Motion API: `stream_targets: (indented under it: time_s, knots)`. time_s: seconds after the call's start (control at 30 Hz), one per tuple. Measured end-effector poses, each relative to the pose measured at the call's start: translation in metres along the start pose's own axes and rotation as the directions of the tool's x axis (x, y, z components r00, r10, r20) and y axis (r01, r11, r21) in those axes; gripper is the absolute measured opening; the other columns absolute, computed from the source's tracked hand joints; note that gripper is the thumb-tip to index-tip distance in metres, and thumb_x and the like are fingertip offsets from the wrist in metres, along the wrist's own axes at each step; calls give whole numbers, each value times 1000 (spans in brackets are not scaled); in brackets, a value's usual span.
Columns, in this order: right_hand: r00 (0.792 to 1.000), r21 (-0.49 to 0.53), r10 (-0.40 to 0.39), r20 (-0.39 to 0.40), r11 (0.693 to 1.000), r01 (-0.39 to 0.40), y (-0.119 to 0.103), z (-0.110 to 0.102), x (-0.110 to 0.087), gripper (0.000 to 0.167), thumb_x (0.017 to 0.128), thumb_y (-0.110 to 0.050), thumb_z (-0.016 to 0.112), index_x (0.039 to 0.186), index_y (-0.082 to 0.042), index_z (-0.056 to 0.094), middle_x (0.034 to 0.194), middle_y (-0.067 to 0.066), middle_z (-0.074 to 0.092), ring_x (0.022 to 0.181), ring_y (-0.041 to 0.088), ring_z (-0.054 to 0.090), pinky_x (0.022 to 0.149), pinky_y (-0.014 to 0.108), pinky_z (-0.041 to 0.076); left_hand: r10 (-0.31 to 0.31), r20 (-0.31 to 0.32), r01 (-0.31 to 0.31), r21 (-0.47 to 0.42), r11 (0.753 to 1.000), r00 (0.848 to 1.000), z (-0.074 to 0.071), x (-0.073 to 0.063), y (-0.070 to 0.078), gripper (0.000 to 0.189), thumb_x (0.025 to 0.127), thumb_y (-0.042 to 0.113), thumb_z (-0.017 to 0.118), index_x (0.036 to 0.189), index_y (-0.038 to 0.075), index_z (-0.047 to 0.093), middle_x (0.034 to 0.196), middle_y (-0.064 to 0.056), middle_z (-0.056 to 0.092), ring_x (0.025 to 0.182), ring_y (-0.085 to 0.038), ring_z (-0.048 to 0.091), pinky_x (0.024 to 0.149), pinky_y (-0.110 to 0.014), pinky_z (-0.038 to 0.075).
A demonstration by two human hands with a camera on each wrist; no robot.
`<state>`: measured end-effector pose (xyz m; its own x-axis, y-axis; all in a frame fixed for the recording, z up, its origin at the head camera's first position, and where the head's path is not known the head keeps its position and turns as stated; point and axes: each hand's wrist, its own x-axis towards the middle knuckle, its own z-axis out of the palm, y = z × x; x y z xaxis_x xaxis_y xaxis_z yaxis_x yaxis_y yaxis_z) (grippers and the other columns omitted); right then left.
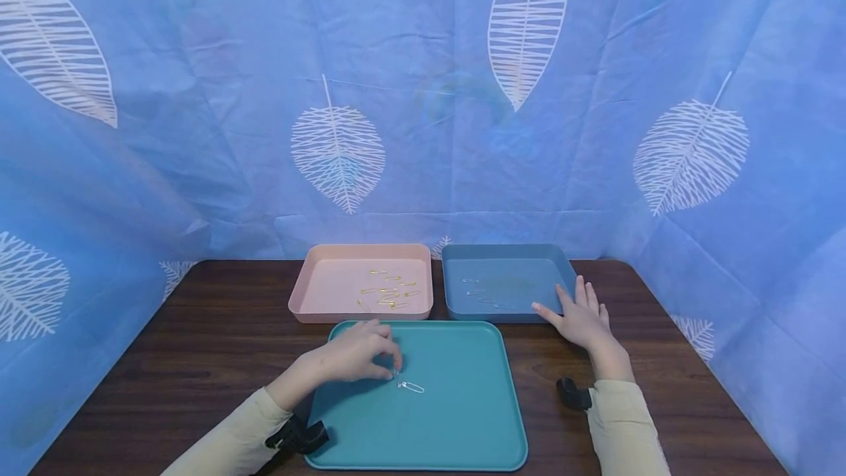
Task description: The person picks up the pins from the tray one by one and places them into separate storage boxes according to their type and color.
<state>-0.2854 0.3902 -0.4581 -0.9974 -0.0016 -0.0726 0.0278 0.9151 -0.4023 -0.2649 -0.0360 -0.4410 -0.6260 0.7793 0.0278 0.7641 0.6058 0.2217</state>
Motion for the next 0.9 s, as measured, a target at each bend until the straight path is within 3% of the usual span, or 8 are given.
stream_targets:
  time_s: [0.3, 0.43, 0.9]
  knots:
    - [1000, -6, -3, -1, 1000, 3, 0, -1, -1, 97, 92, -66, 46, 151, 7, 21, 155, 36, -14, 142, 58, -11, 106, 77, -1, 1, 7, -1, -31, 1000, 1000, 1, -2, -1, 9, 83, 29, 77, 91, 29, 75, 81, 9, 56, 76, -4, 39, 69, -20, 31]
    - [1000, -6, -2, -1, 1000, 2, 0, -1, -1, 96, 92, -65, 47, 151, 6, 21, 156, 36, -14, 142, 57, -11, 106, 77, -1, 7, 10, -7, -26, 1000, 1000, 2, -3, -2, 5, 83, 29, 77, 85, 30, 72, 81, 9, 56, 76, -5, 38, 69, -20, 30]
    - [1000, -9, -9, -8, 1000, 9, 2, 0, 0, 96, 92, -65, 47, 151, 6, 21, 156, 36, -13, 142, 57, -10, 106, 77, -1, 18, 63, -16, -29, 999, 998, 0, -4, -5, 22, 84, 24, 75, 66, 27, 63, 75, 12, 51, 71, -2, 41, 66, -17, 32]
